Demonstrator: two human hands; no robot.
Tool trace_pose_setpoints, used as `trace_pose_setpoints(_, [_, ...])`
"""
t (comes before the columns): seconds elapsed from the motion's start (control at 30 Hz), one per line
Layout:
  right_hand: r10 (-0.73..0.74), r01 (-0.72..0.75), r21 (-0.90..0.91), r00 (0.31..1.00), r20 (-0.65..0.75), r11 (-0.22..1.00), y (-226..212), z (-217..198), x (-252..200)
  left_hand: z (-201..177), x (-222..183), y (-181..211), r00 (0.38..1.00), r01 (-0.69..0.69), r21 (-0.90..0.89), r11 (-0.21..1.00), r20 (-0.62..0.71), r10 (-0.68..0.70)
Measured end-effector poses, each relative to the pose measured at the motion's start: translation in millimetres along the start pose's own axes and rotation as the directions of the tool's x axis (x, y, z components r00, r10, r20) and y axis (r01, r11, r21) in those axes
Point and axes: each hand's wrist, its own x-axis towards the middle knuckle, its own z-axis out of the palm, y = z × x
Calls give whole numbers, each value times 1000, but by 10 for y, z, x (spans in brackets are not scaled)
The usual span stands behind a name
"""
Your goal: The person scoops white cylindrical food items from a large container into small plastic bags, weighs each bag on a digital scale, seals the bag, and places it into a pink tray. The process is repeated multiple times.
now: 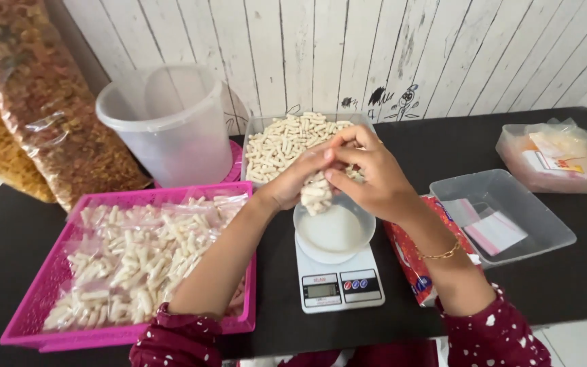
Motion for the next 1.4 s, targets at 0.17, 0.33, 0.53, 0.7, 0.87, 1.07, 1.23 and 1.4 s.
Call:
trace_pose_setpoints(0.17, [-4, 2, 61, 999, 32, 998, -124, -57, -73, 60, -62, -66, 995, -79, -54, 995, 58, 82])
trace_pose_setpoints(0.33, [38, -44, -105, 997, -66, 993, 32, -16, -243, 1, -150, -22, 989, -105, 366, 925, -55, 134])
trace_pose_setpoints(0.53, [289, -289, 16, 954, -82, 957, 187, 133, -423, -92, -349, -298, 941, -9, 682, 731, -241, 236])
trace_pose_setpoints(0.7, [497, -520, 199, 854, 154, 831, 76, 135, -405, -214, -519, -497, 937, 52, 864, 501, -216, 274])
trace_pose_setpoints(0.87, [538, -562, 139, 824, 177, 815, 664, 360, -506, -101, -641, -326, 922, 119, 860, 496, -281, 266])
trace_pose_setpoints(1.07, [570, -478, -362, 795, 209, 800, 1065, 653, -623, -281, -692, -228, 816, 123, 828, 547, -398, 419])
trace_pose_setpoints(1.23, [549, -386, -525, 812, 196, 759, 902, 635, -600, -428, -666, -307, 775, 60, 886, 460, -332, 537])
trace_pose_setpoints(1.4, [365, -329, -373, 930, 28, 868, 530, 412, -648, -423, -659, -345, 807, 22, 933, 360, -229, 544])
